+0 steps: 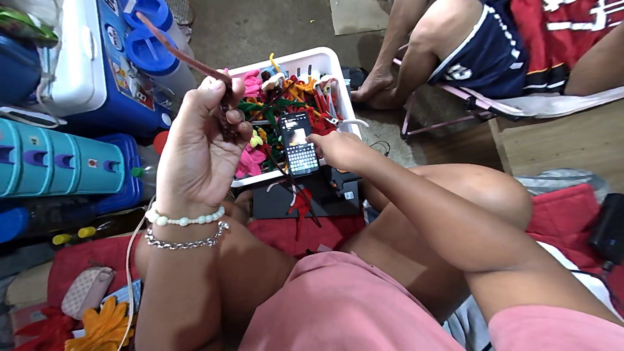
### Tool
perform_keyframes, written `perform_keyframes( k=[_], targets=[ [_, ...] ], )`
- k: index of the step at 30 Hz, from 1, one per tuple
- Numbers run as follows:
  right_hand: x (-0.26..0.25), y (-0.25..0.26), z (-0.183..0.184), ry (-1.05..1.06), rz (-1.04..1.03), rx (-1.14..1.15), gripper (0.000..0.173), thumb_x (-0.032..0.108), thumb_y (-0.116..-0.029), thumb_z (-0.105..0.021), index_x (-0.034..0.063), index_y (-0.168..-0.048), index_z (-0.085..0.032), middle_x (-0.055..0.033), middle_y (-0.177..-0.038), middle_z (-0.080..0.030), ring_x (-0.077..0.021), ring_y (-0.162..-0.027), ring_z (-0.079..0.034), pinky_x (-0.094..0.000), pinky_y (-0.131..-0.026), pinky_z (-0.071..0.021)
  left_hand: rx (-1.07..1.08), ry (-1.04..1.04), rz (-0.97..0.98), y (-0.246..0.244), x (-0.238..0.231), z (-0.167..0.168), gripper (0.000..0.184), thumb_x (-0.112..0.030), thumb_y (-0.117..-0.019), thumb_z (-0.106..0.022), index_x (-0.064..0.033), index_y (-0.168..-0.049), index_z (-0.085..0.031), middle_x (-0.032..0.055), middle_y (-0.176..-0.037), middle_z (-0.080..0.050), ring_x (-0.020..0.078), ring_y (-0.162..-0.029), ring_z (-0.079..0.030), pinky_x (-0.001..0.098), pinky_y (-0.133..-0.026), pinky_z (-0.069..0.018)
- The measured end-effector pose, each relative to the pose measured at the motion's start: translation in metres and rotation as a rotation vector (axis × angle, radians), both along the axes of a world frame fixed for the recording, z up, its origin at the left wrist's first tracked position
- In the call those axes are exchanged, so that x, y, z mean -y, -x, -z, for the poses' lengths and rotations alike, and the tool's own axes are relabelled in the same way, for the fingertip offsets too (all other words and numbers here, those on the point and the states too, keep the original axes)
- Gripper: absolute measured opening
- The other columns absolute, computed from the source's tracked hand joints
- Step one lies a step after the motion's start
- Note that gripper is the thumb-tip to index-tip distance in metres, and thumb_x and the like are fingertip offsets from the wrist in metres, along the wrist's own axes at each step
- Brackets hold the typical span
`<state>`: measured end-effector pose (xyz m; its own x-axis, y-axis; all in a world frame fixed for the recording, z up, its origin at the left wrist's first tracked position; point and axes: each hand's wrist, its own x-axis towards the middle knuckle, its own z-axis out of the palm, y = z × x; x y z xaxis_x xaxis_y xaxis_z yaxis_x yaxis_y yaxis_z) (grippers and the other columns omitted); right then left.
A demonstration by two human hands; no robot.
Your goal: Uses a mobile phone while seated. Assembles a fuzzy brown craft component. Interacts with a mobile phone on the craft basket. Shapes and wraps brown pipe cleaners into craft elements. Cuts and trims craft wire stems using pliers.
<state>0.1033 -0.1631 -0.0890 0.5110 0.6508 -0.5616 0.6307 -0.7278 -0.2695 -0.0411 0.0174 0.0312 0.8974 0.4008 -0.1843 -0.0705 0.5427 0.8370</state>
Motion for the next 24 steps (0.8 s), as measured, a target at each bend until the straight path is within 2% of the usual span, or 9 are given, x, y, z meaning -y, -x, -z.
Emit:
perform_keyframes(
  k=[2, 5, 7, 10, 13, 24],
  targets=[
    [-0.001, -0.002, 0.002, -0.005, 0.019, 0.013, 0.050, 0.012, -0.1055, -0.050, 0.0257, -0.153, -0.049, -0.0199, -0.111, -0.072, -0.0445, -0.103, -0.069, -0.0648, -0.084, -0.0530, 0.004, -0.005, 0.002, 0.000, 0.000, 0.001, 0.020, -0.022, -0.1085, -0.045, -0.0165, -0.104, -0.064, -0.0009, -0.097, -0.070, 0.0041, -0.079, -0.066, 0.0171, -0.072, -0.0555],
    [-0.002, -0.007, 0.008, -0.003, 0.055, 0.085, 0.063, 0.011, -0.1054, -0.051, 0.0270, -0.163, -0.032, -0.0221, -0.108, -0.072, -0.0458, -0.100, -0.069, -0.0643, -0.083, -0.0530, 0.008, -0.010, 0.016, 0.000, -0.001, 0.001, 0.021, -0.022, -0.1087, -0.044, -0.0165, -0.103, -0.064, -0.0014, -0.096, -0.068, 0.0041, -0.078, -0.065, 0.0170, -0.072, -0.0554],
    [-0.002, -0.011, 0.012, 0.001, 0.074, 0.107, 0.072, 0.008, -0.1025, -0.054, 0.0270, -0.165, -0.025, -0.0208, -0.110, -0.073, -0.0450, -0.100, -0.070, -0.0647, -0.084, -0.0532, 0.005, -0.010, 0.018, 0.000, -0.001, 0.001, 0.022, -0.023, -0.1086, -0.044, -0.0172, -0.103, -0.065, -0.0024, -0.093, -0.066, 0.0038, -0.078, -0.064, 0.0171, -0.072, -0.0559],
    [-0.003, -0.010, 0.009, 0.004, 0.077, 0.085, 0.069, 0.009, -0.1042, -0.052, 0.0287, -0.165, -0.026, -0.0199, -0.111, -0.073, -0.0446, -0.101, -0.070, -0.0646, -0.084, -0.0531, 0.007, -0.003, 0.004, 0.000, -0.001, 0.001, 0.021, -0.022, -0.1085, -0.045, -0.0166, -0.103, -0.064, -0.0011, -0.097, -0.069, 0.0042, -0.079, -0.065, 0.0175, -0.072, -0.0558],
    [-0.004, -0.006, 0.007, -0.012, 0.068, 0.060, 0.065, 0.010, -0.1054, -0.049, 0.0305, -0.164, -0.029, -0.0233, -0.109, -0.072, -0.0465, -0.101, -0.069, -0.0651, -0.084, -0.0530, -0.005, -0.001, -0.006, 0.001, 0.000, 0.000, 0.019, -0.022, -0.1085, -0.044, -0.0168, -0.106, -0.063, -0.0010, -0.099, -0.069, 0.0042, -0.079, -0.066, 0.0175, -0.072, -0.0559],
    [-0.005, -0.007, 0.011, -0.018, 0.068, 0.067, 0.062, 0.012, -0.1060, -0.049, 0.0313, -0.163, -0.032, -0.0235, -0.109, -0.072, -0.0471, -0.101, -0.069, -0.0649, -0.082, -0.0530, 0.001, -0.013, 0.012, 0.001, 0.000, 0.000, 0.018, -0.022, -0.1080, -0.045, -0.0179, -0.104, -0.063, -0.0024, -0.097, -0.069, 0.0033, -0.078, -0.065, 0.0171, -0.073, -0.0556]
  ],
)
